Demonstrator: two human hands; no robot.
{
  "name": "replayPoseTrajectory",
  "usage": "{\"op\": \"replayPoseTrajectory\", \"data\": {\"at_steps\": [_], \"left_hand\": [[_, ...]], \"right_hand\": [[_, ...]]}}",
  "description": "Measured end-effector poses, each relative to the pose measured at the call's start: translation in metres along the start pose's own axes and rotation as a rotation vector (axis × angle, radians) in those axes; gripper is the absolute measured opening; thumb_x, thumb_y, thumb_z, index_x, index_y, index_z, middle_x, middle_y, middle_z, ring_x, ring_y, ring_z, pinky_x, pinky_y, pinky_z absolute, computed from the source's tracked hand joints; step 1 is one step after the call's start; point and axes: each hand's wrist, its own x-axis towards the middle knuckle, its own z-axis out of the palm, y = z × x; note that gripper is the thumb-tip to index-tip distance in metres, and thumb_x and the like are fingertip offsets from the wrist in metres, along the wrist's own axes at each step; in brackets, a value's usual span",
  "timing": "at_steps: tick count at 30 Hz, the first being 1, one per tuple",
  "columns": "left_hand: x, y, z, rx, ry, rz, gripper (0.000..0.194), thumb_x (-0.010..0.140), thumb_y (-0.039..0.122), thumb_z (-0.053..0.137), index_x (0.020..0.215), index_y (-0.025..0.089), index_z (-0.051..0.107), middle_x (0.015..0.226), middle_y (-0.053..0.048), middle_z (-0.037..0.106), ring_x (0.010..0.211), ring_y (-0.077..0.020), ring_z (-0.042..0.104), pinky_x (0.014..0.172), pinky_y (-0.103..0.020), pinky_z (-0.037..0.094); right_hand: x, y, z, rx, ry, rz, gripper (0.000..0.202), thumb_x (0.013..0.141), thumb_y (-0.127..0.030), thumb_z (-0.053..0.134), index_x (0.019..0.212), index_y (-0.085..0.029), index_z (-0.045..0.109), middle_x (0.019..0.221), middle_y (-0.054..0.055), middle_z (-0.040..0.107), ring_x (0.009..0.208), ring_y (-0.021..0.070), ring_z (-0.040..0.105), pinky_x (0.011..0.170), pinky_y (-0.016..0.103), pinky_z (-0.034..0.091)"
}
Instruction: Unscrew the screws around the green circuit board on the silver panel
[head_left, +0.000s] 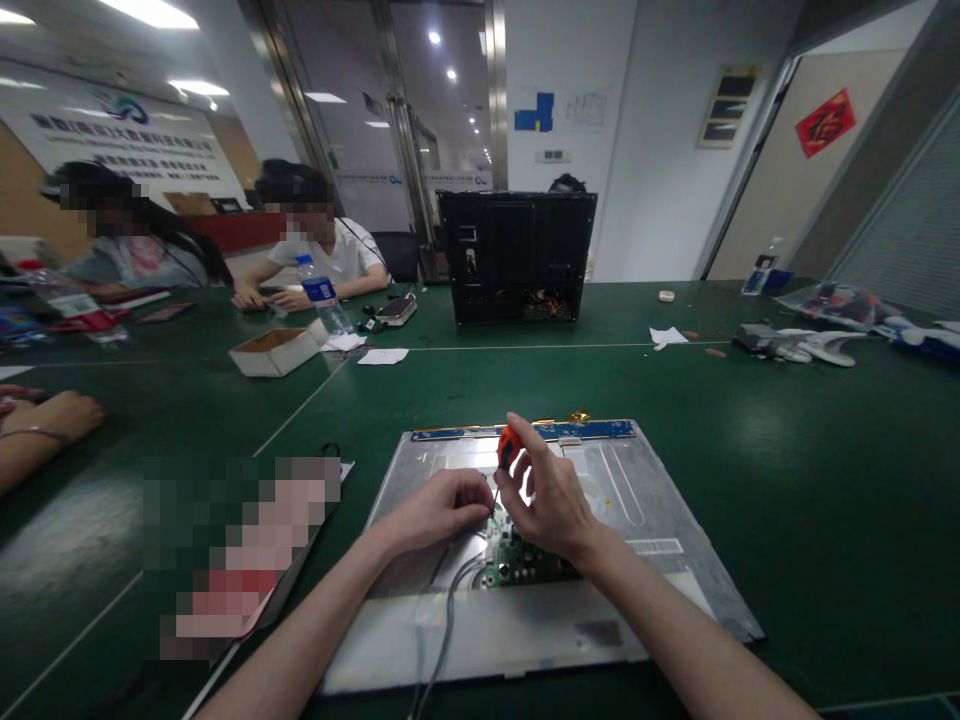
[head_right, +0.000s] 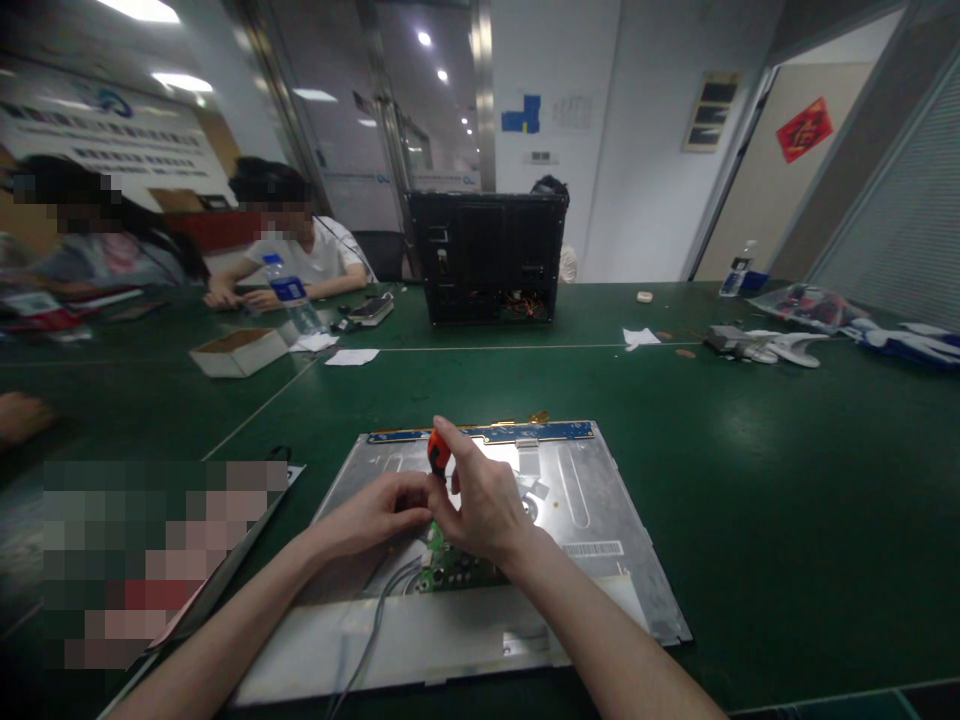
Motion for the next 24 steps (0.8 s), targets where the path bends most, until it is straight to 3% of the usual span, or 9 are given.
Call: {"op": "replayPoseTrajectory", "data": {"at_steps": [15, 24], "left_hand": [[-0.0001, 0.0011, 0.0001, -0.03, 0.028, -0.019, 0.011, 0.079, 0.025, 0.056, 0.083, 0.016, 0.06, 0.072, 0.0, 0.059, 0.068, -0.0149, 0.053, 0.065, -0.026, 0.042], [0.0014, -0.003, -0.0005, -0.011, 0.004, 0.012, 0.016, 0.08, 0.031, 0.059, 0.084, 0.016, 0.06, 0.075, -0.001, 0.06, 0.07, -0.0157, 0.053, 0.065, -0.027, 0.04]], "right_hand": [[-0.0004, 0.0043, 0.0033, -0.037, 0.033, -0.044, 0.06, 0.09, -0.021, 0.052, 0.142, -0.026, 0.022, 0.08, -0.003, 0.058, 0.048, 0.0077, 0.049, 0.042, 0.02, 0.043], [0.0012, -0.0021, -0.0004, 0.009, 0.02, -0.027, 0.062, 0.087, -0.017, 0.047, 0.144, -0.021, 0.021, 0.074, -0.002, 0.059, 0.048, 0.0095, 0.051, 0.041, 0.022, 0.041]]}}
